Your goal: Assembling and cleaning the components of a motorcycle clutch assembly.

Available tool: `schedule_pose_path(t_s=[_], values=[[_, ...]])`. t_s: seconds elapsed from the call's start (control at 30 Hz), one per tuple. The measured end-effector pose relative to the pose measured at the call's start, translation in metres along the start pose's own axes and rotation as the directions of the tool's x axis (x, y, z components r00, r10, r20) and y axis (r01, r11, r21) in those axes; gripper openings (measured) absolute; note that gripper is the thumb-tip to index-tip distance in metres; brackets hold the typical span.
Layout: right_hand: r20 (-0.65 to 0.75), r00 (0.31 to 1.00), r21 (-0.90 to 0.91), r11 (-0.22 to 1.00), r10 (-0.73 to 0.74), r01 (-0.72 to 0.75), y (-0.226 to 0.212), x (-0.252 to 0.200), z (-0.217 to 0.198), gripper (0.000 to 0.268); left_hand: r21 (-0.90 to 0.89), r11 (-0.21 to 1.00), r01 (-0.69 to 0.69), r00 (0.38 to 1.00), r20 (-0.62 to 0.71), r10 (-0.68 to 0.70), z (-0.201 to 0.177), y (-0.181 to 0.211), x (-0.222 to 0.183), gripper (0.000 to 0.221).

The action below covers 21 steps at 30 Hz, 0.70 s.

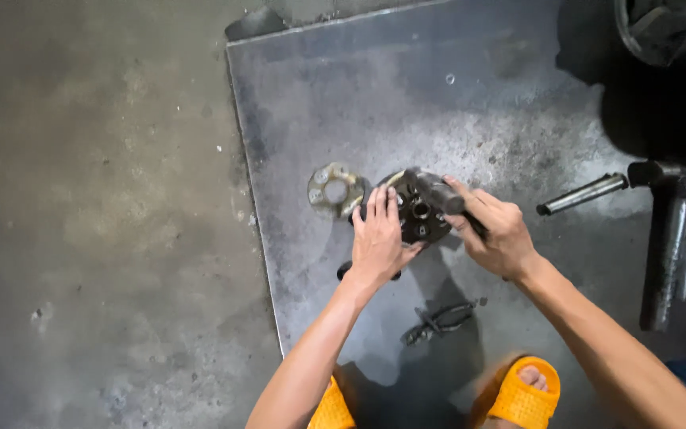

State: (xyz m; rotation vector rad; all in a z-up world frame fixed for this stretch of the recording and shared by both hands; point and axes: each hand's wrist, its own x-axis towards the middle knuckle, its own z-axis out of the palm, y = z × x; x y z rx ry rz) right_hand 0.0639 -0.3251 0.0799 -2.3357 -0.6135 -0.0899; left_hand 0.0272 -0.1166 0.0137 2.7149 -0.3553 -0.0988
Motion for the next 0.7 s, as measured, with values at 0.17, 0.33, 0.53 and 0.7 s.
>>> schedule_pose_path(t_s=[0.17,0.33,0.53,0.7], values=[[0.105,0.994,-0.079,0.997,0.010,-0.002,0.005,0.007,-0.011,0.045,0.016,1.000,-0.011,1.000,-0.002,0.011,0.005,0.000,0.003,0.112],[-0.149,0.972,-0.010,0.982,0.183,-0.187,0.030,-0.005,-0.011,0.052,0.041,0.999,-0.021,0.997,0.073,0.018,-0.004,0.001,0.004,0.115],[-0.199,0.966,-0.542,0.802,0.167,-0.250,0.143,-0.010,0.004,0.058,0.010,0.999,-0.036,0.997,0.072,0.035,-0.007,0.008,0.007,0.122],[-0.232,0.971,-0.661,0.724,0.057,-0.200,0.181,-0.022,0.033,0.048,-0.026,0.998,-0.054,0.995,0.086,0.056,-0.004,0.016,0.007,0.122]])
